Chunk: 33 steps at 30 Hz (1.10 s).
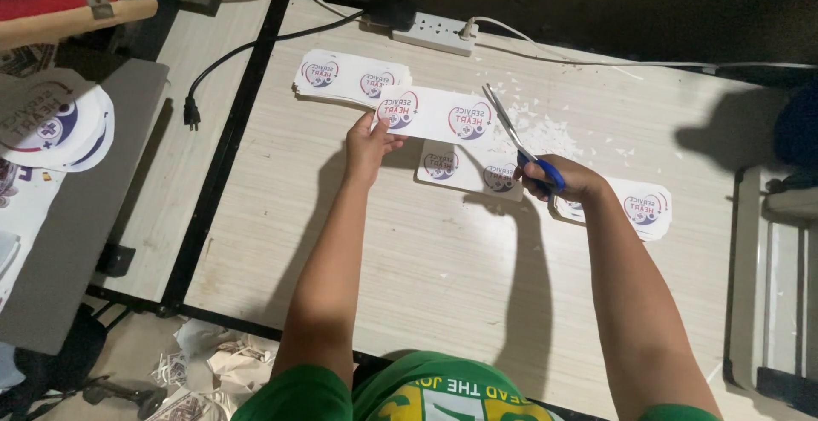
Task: The person uses scissors to cut circular stickers from a sheet of paper. They repeatedly cut out the shapes and place them on the table.
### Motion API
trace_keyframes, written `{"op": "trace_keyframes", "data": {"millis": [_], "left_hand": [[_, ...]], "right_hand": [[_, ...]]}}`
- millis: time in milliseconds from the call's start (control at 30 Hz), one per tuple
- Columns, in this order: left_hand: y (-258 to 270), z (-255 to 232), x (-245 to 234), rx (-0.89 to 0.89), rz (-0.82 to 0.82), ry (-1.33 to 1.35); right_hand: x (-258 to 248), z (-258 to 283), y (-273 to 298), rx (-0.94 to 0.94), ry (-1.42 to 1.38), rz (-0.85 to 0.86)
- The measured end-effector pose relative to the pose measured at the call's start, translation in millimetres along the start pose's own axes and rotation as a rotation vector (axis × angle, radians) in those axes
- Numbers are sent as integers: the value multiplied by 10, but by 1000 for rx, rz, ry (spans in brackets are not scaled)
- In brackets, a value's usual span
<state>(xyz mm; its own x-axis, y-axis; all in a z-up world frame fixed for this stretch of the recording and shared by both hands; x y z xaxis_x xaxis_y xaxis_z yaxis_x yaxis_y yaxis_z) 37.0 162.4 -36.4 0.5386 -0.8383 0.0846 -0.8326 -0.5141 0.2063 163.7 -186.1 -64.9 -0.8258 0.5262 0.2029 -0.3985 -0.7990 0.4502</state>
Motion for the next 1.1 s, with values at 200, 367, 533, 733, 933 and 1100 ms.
{"op": "trace_keyframes", "data": {"millis": [200,367,533,733,933,1100], "left_hand": [[-93,82,-27,107,-52,-481],[345,-568,663,170,258,-830],[509,-763,1055,225,391,-738],[302,-327,906,41,272,-523],[109,-303,560,213,166,-514],[48,-279,546,156,208,-307]], "right_hand": [[-187,16,-17,108,246,-288],[225,789,15,-191,315,-394],[552,1152,-48,-419,169,-323],[510,1231,-17,-470,-80,-393],[395,854,-8,-200,185,-139],[537,670,-14,-136,228,-7]]}}
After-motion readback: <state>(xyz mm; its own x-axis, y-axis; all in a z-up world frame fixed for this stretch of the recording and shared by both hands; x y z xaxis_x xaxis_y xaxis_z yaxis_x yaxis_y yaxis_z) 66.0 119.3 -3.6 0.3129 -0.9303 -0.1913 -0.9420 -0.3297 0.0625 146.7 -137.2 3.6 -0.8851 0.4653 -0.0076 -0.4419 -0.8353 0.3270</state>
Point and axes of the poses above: each hand's wrist, its own y-axis away from the middle knuckle, its own x-axis out of the palm, z = x × y, the point moved 7 cm from there along -y, towards the middle knuckle, and after that the axes turned 9 degrees about -y, right-handed, at the moved point
